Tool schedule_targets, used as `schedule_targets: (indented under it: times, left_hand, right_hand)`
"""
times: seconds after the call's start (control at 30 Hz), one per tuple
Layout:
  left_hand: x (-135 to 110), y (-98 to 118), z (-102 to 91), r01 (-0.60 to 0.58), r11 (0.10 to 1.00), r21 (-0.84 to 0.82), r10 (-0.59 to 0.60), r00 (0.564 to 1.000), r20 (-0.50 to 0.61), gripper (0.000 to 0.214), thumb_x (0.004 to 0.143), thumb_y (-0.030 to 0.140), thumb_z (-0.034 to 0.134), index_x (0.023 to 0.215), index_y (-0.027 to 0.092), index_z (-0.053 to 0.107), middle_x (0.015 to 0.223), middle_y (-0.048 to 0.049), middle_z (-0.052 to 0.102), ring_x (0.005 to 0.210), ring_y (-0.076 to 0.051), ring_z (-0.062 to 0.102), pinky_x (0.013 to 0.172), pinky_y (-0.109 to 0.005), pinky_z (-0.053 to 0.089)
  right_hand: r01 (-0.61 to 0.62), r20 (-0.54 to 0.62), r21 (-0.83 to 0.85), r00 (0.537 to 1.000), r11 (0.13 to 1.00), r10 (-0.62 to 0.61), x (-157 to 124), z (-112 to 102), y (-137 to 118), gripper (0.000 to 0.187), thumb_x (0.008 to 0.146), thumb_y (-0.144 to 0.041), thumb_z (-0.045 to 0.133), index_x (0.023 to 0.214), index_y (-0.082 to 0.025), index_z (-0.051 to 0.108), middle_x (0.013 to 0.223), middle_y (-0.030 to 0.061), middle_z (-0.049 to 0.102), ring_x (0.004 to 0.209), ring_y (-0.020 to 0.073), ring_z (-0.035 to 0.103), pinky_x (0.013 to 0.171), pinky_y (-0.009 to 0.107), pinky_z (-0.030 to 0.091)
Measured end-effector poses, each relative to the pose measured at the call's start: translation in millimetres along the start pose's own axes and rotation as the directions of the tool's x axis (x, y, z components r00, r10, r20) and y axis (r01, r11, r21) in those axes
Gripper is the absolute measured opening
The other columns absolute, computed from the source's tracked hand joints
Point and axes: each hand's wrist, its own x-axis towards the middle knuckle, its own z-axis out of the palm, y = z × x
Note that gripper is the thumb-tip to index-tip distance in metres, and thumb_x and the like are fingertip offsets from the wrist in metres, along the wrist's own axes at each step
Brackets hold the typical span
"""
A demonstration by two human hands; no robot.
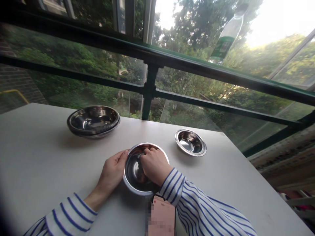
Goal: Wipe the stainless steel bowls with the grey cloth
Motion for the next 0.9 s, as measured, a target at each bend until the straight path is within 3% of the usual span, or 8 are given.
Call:
schedule_targets:
  times: [0.13,0.37,0.5,0.7,0.8,0.9]
  left_hand:
    - [0,-1,0.4,0.0,1.0,-0.003,-0.001,1.0,-0.015,0.033,0.084,0.038,0.044,0.084,0.015,0.068,0.071,-0.0022,0.065,0.072,-0.018,0.057,0.072,-0.026,0.043]
    - [0,0,1.8,0.018,1.0,-0.018,-0.019,0.999,-0.044,0.033,0.083,0.039,0.044,0.072,0.017,0.065,0.064,-0.0009,0.064,0.065,-0.017,0.057,0.065,-0.025,0.043]
    - [0,2,1.4,0.017,1.0,-0.007,-0.017,0.999,-0.034,0.032,0.082,0.039,0.045,0.072,0.016,0.065,0.062,-0.0008,0.063,0.063,-0.017,0.056,0.064,-0.026,0.044]
    - [1,0,-0.4,-0.014,1.0,0.019,0.015,0.999,-0.037,0.033,0.083,0.039,0.046,0.079,0.015,0.069,0.067,-0.0022,0.066,0.069,-0.019,0.058,0.068,-0.027,0.044]
    - [1,1,-0.2,-0.016,1.0,0.021,0.017,0.999,-0.046,0.033,0.083,0.038,0.046,0.082,0.015,0.07,0.067,-0.0024,0.066,0.07,-0.019,0.059,0.068,-0.026,0.044]
    - [0,2,0.3,-0.004,1.0,0.016,0.005,0.999,-0.054,0.034,0.083,0.038,0.045,0.081,0.015,0.07,0.067,-0.0025,0.066,0.069,-0.018,0.058,0.068,-0.026,0.044]
  right_hand:
    - [0.043,0.013,0.021,0.999,0.999,-0.043,-1,-1,0,0.021,0.085,-0.021,0.049,0.093,-0.015,0.068,0.092,0.0101,0.063,0.086,0.0217,0.054,0.074,0.031,0.04]
    - [0.275,0.093,0.066,0.955,0.959,-0.28,-15,-13,-6,0.014,0.082,-0.023,0.055,0.086,-0.02,0.068,0.087,0.0033,0.064,0.082,0.0164,0.054,0.067,0.027,0.037]
    - [0.216,0.072,0.032,0.973,0.976,-0.218,-12,-11,-9,0.015,0.082,-0.025,0.054,0.086,-0.021,0.068,0.088,0.0032,0.064,0.084,0.0185,0.056,0.066,0.028,0.036]
    - [0.047,0.019,-0.006,0.999,0.999,-0.047,4,-1,-5,0.023,0.085,-0.023,0.047,0.09,-0.015,0.068,0.092,0.0114,0.064,0.086,0.0227,0.056,0.073,0.033,0.038]
    - [0.084,0.029,0.003,0.996,0.996,-0.084,4,-3,-2,0.022,0.084,-0.023,0.048,0.091,-0.015,0.068,0.092,0.0103,0.064,0.087,0.0218,0.055,0.075,0.032,0.038]
    - [0.196,0.064,0.03,0.978,0.98,-0.198,-4,-10,-1,0.018,0.083,-0.025,0.052,0.09,-0.019,0.068,0.092,0.0055,0.064,0.087,0.0194,0.054,0.074,0.029,0.037]
